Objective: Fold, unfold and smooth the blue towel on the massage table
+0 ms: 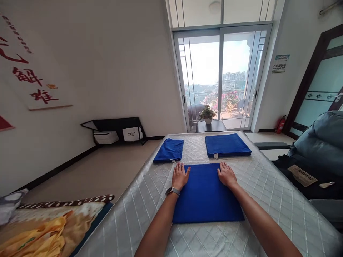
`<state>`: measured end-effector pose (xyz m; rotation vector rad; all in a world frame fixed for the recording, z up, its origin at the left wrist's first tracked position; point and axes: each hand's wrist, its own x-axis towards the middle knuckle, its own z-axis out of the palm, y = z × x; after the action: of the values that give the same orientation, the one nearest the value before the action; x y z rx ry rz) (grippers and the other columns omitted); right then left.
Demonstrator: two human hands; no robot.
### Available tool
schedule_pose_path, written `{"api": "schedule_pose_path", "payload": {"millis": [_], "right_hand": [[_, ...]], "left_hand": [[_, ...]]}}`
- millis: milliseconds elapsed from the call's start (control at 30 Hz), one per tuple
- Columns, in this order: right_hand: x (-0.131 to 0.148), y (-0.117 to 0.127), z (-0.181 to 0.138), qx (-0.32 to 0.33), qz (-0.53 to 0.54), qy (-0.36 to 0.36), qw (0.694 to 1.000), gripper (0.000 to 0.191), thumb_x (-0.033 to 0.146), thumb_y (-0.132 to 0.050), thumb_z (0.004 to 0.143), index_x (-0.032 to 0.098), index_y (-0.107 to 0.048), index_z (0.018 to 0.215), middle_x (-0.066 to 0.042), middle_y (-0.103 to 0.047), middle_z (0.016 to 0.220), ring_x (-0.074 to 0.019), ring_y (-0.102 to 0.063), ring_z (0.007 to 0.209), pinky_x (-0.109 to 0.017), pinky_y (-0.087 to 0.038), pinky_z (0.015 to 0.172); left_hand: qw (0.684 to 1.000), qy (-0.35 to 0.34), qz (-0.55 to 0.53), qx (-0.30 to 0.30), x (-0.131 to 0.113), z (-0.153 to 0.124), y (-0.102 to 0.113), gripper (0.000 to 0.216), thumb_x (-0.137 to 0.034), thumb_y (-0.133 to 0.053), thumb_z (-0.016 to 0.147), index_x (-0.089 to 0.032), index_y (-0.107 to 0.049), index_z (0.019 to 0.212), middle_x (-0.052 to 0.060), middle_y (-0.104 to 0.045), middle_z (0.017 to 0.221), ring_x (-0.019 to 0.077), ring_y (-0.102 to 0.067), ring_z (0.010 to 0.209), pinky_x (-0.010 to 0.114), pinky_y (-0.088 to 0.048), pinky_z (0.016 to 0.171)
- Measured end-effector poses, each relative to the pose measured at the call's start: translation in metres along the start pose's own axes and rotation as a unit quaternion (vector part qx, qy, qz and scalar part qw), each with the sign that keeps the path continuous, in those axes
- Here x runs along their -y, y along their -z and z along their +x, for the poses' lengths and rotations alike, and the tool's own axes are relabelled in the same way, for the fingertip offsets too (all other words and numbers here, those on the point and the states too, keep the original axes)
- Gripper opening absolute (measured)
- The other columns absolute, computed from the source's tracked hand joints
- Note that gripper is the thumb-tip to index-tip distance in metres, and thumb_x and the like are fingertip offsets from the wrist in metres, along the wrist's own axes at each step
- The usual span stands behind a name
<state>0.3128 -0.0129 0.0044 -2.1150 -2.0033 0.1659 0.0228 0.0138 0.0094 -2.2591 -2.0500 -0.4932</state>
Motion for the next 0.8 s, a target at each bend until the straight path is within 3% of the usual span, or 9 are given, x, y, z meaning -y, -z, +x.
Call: {"api": "schedule_pose_path", "payload": {"millis": [100,233,333,400,533,800], "right_hand": [[0.0,-0.002,0.001,-0.005,0.007,0.0,1.0,0.068,0.041,-0.024,0.102,0.007,-0.027,0.16,-0.01,-0.022,0.168,-0.0211,-0.015,0.155,-0.038,-0.008,0.125],[-0.003,-0.002,-0.001,-0.008,0.006,0.01,1.0,0.066,0.037,-0.026,0.101,0.006,-0.027,0.16,-0.011,-0.023,0.168,-0.0215,-0.016,0.155,-0.038,-0.01,0.125],[-0.008,-0.001,-0.006,-0.003,-0.004,0.029,1.0,0.065,0.03,-0.034,0.098,0.011,-0.028,0.16,-0.007,-0.021,0.169,-0.0192,-0.015,0.155,-0.035,-0.01,0.125],[-0.01,0.0,-0.009,-0.001,-0.01,0.038,0.999,0.066,0.027,-0.037,0.096,0.016,-0.029,0.161,-0.004,-0.021,0.169,-0.0177,-0.014,0.155,-0.033,-0.009,0.125],[-0.01,-0.001,-0.006,-0.001,-0.011,0.033,0.999,0.064,0.026,-0.031,0.098,0.013,-0.028,0.161,-0.006,-0.022,0.169,-0.0196,-0.017,0.155,-0.035,-0.012,0.125],[-0.001,0.001,0.001,-0.003,0.0,0.004,1.0,0.067,0.041,-0.024,0.102,0.008,-0.028,0.16,-0.009,-0.024,0.167,-0.0213,-0.017,0.155,-0.037,-0.009,0.125]], "left_hand": [[0.997,-0.064,-0.038,-0.006,-0.038,-0.002,0.002,0.074,-0.057,-0.017,0.104,-0.008,-0.036,0.156,0.019,-0.037,0.162,0.0298,-0.029,0.152,0.047,-0.026,0.124],[0.968,-0.214,-0.124,0.026,-0.118,-0.011,-0.009,0.067,-0.055,-0.018,0.105,-0.015,-0.044,0.152,0.015,-0.051,0.154,0.0249,-0.045,0.144,0.042,-0.035,0.12],[0.947,-0.282,-0.15,0.028,-0.169,-0.015,-0.025,0.064,-0.053,-0.022,0.106,-0.015,-0.044,0.151,0.017,-0.048,0.155,0.0255,-0.044,0.145,0.046,-0.033,0.121],[0.943,-0.293,-0.153,0.034,-0.186,-0.014,-0.034,0.063,-0.052,-0.022,0.106,-0.015,-0.041,0.153,0.018,-0.044,0.158,0.0252,-0.041,0.147,0.047,-0.033,0.121],[0.952,-0.259,-0.161,0.034,-0.177,-0.007,-0.045,0.063,-0.051,-0.018,0.106,-0.017,-0.038,0.155,0.016,-0.045,0.157,0.0251,-0.04,0.147,0.05,-0.032,0.12],[0.982,-0.162,-0.063,0.07,-0.102,0.006,-0.032,0.075,-0.06,-0.012,0.103,-0.014,-0.037,0.157,0.014,-0.038,0.162,0.027,-0.028,0.153,0.047,-0.022,0.126]]}}
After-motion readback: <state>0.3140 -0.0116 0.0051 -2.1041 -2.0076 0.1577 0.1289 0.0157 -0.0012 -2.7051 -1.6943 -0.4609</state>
